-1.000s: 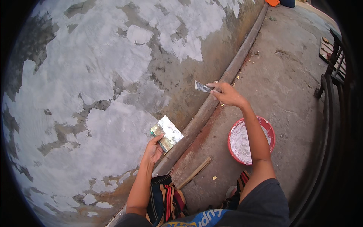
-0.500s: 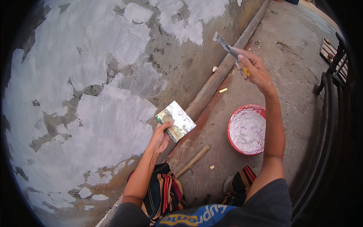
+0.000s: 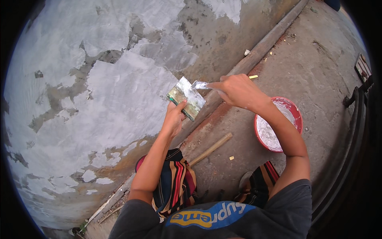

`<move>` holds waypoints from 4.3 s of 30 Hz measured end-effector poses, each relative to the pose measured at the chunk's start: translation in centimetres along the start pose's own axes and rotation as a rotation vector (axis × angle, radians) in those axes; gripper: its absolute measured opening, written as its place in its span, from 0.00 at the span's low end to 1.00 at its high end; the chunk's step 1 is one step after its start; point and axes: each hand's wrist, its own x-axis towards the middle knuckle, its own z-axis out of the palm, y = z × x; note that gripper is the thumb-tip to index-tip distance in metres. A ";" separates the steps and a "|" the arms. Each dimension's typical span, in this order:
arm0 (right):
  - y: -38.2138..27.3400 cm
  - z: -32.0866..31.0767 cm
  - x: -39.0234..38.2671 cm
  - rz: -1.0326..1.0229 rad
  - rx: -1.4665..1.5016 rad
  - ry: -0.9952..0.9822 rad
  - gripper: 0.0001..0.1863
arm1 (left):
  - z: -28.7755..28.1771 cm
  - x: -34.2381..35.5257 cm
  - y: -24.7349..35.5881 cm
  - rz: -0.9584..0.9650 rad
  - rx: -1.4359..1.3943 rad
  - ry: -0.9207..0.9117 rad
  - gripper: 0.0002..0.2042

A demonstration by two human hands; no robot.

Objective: The person applies plaster to a wall using a trowel and a smaller tool. They repeatedly scoop plaster from a red bucket, transfer it to the trowel, and spread it onto the wall surface.

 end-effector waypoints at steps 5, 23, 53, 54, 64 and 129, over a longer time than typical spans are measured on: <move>0.4 0.4 0.8 0.000 -0.042 -0.033 0.18 | -0.1 0.1 -0.2 -0.022 0.084 -0.044 0.18; 1.1 -1.5 1.1 0.051 0.206 0.018 0.15 | -1.2 2.4 -2.4 -0.295 -0.551 -0.071 0.14; 10.9 -5.1 -0.3 0.441 0.096 0.005 0.19 | 0.6 3.7 -6.5 -0.400 -0.620 -0.265 0.13; 10.5 -5.0 -0.2 0.455 0.066 -0.007 0.18 | 0.5 3.8 -6.5 -0.403 -0.609 -0.258 0.14; 12.0 -2.9 -1.0 0.325 0.035 0.199 0.17 | 0.6 3.5 -5.6 -0.422 -0.543 -0.239 0.15; 4.9 -5.9 0.9 0.386 0.024 0.161 0.14 | -0.5 1.2 -2.6 -0.455 -0.384 -0.183 0.16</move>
